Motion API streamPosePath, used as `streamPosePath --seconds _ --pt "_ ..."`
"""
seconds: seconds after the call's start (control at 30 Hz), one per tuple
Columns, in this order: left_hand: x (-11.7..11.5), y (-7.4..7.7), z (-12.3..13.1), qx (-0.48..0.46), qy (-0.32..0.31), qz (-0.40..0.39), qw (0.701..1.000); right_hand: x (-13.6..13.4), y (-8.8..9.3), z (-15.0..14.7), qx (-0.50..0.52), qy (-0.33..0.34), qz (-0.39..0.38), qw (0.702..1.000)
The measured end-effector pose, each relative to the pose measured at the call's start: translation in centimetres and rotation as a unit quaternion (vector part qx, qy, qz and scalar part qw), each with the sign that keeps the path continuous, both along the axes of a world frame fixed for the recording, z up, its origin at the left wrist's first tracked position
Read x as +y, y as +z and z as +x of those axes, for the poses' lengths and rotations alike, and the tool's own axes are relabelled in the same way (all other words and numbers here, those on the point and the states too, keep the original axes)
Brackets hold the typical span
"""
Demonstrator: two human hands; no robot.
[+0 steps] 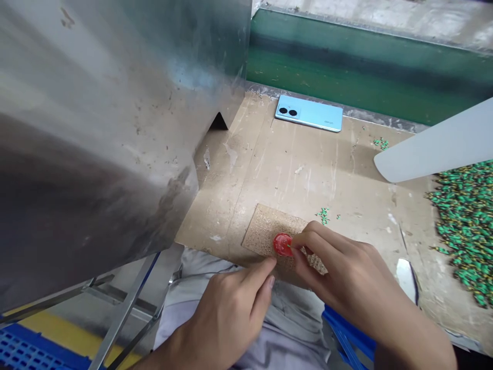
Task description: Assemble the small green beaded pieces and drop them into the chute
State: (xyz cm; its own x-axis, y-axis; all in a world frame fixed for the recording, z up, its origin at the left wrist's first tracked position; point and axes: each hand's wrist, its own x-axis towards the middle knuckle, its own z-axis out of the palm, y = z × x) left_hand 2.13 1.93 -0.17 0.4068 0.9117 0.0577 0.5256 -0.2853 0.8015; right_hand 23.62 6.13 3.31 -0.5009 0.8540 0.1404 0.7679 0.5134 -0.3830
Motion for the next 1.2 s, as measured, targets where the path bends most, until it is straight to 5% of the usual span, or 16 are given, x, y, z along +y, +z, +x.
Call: streamPosePath --seconds 0.93,1.07,1.2 --pt "-0.2 0.0 0.3 0.077 -0.005 -0.033 0.996 0.5 0.0 0.4 -0.051 -0.014 0.03 0.998" --pt "-0.2 -0.2 0.2 0.072 -0.011 -0.027 0.997 -0.2 1.0 1.9 0.013 -0.015 -0.031 0.999" --pt "-0.2 -0.4 0.2 0.05 -0.003 -0.016 0.999 -1.9 1.1 4.1 0.076 -0.089 -0.043 0.992"
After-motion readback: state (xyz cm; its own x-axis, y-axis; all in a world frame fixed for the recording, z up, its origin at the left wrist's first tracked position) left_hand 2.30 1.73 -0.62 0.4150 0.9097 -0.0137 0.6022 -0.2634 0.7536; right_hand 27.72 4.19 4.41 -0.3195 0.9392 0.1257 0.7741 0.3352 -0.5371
